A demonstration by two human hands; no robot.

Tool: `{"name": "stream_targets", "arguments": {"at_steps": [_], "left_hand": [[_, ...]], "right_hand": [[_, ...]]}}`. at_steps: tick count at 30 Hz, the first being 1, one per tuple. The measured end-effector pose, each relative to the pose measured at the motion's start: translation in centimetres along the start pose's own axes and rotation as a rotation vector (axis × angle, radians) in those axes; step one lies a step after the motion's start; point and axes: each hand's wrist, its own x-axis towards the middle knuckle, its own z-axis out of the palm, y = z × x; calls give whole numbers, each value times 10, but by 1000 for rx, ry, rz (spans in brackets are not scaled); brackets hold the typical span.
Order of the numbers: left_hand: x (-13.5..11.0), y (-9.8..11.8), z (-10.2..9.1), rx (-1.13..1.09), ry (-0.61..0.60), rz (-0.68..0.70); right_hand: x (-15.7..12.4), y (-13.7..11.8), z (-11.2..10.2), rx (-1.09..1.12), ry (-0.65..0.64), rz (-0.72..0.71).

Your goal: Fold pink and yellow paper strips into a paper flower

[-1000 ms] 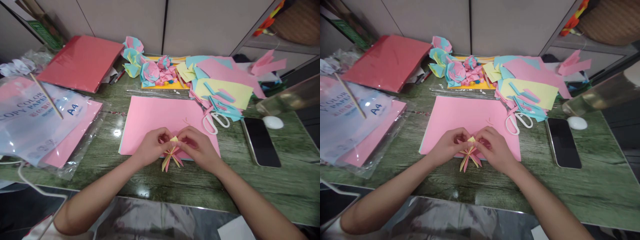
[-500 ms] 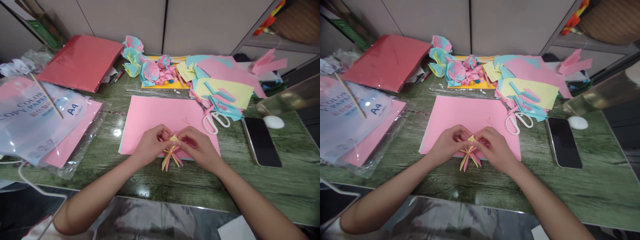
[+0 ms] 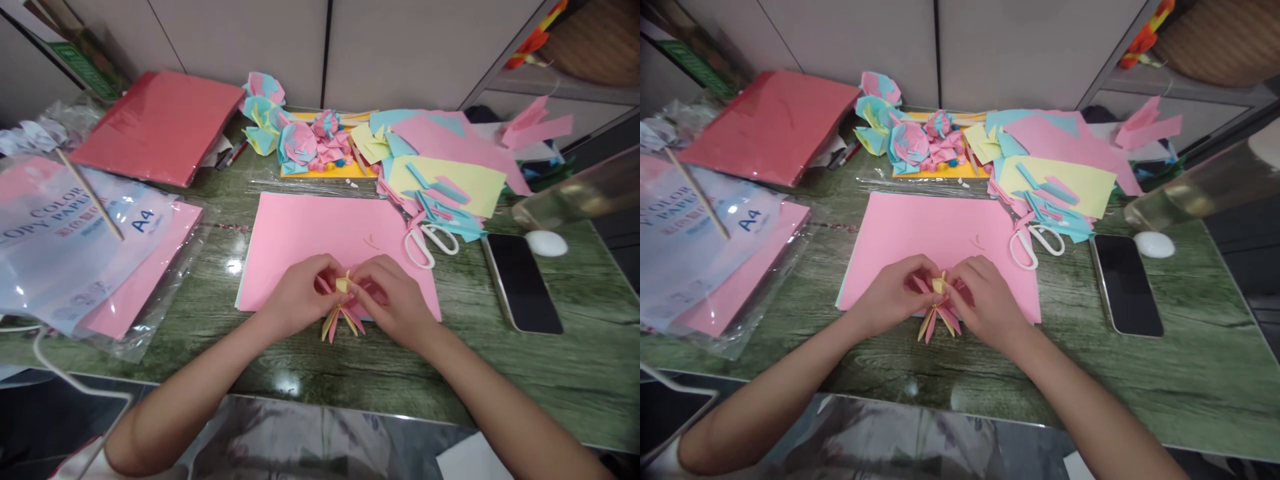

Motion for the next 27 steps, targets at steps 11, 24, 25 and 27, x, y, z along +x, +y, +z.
{"name": "stream_targets", "arguments": {"at_steps": [11,24,25,27], "left_hand": [[0,-3,-2,-51,-60,-101],[1,4,-8,-74,-192,-109],[1,4,-8,-76,-195,-111],[1,4,-8,-86,-193,-122]], "right_hand": [[1,-2,0,72,-29,27],[6,-3,-3,142,-236,99],[6,-3,-3,139,-237,99],[6,-4,-3,141,-236,105]]}}
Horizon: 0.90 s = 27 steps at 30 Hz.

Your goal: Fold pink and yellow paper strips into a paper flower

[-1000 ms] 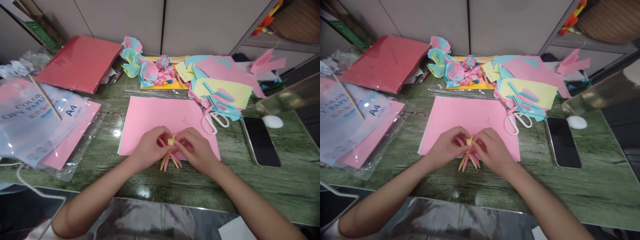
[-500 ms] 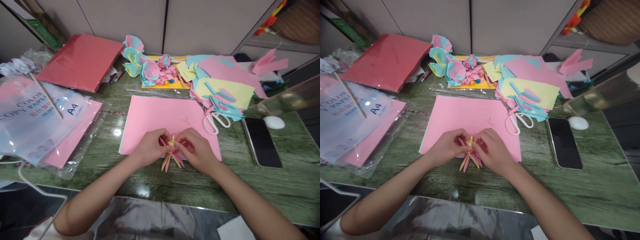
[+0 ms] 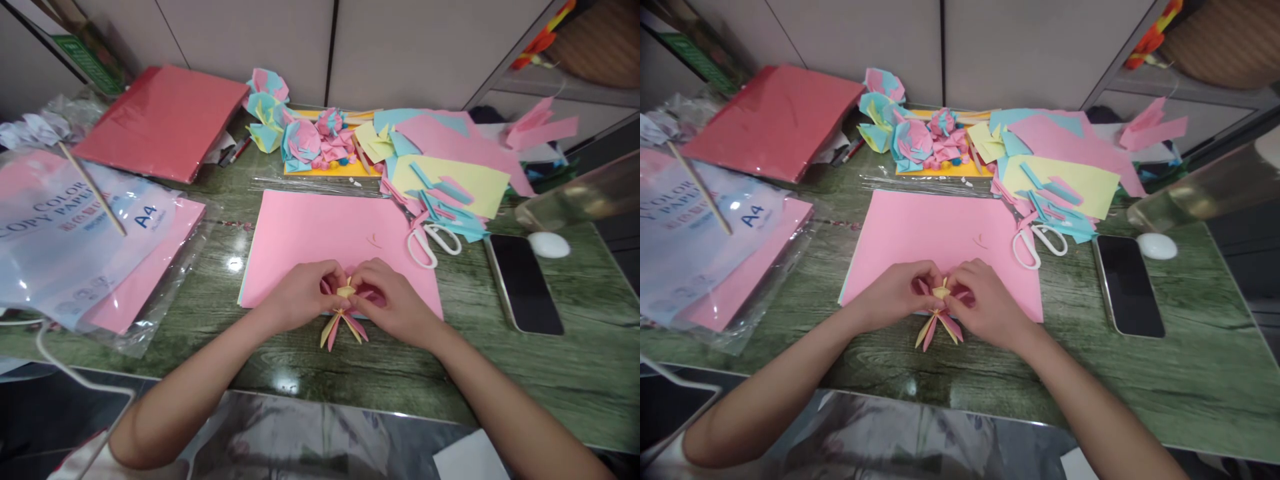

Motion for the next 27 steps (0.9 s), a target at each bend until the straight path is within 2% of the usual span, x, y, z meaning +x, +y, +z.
{"name": "stream_targets", "arguments": {"at_steps": [7,27], "left_hand": [[0,2,1,26,18,-25],[-1,1,3,125,95,53]], "right_hand": [[-1,-1,1,12,10,14],[-3,-1,2,-69,-12,24]]}}
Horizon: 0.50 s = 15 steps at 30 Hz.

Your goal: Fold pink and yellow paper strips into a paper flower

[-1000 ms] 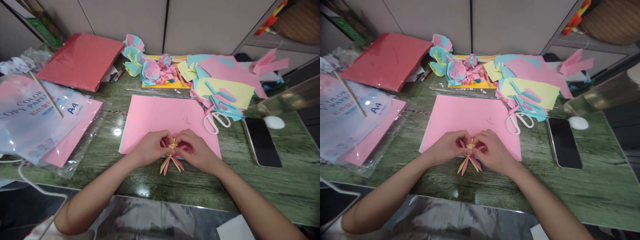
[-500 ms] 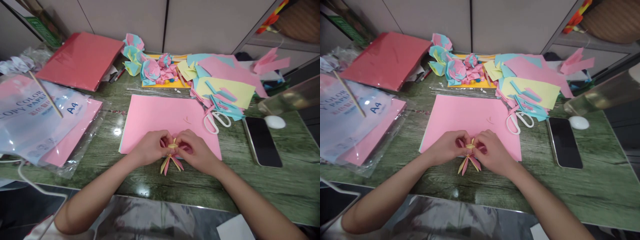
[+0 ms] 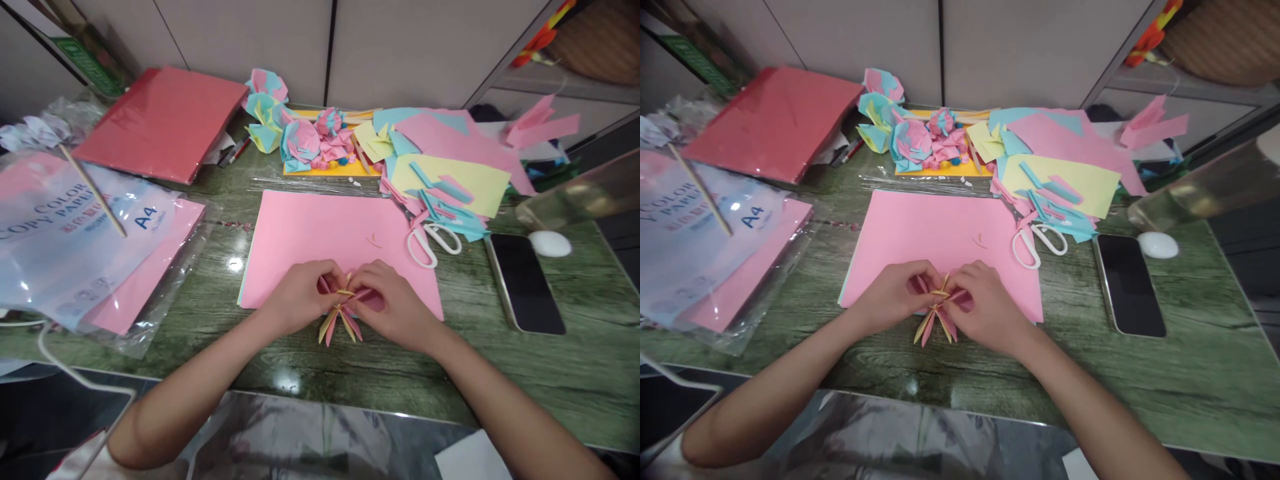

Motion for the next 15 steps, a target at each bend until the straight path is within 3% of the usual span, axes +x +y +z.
{"name": "stream_targets", "arguments": {"at_steps": [6,15], "left_hand": [[-4,1,0,10,-1,13],[-4,-2,6,67,54,49]], "right_hand": [[1,0,2,57,126,45],[-1,-4,5,-18,164,92]]}}
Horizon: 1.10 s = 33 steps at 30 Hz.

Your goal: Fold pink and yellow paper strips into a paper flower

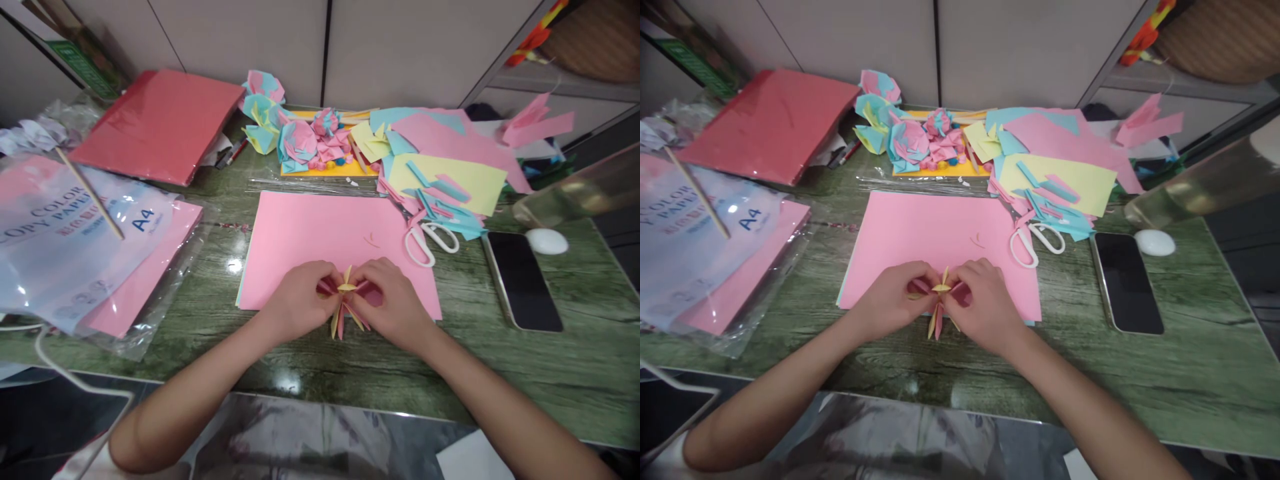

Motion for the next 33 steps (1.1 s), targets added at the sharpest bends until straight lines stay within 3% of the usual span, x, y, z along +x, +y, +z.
{"name": "stream_targets", "arguments": {"at_steps": [28,33], "left_hand": [[-1,1,-2,36,-6,-8],[-2,3,-1,184,20,25]], "right_hand": [[-2,-1,6,21,-29,40],[-1,-2,4,34,-44,31]]}}
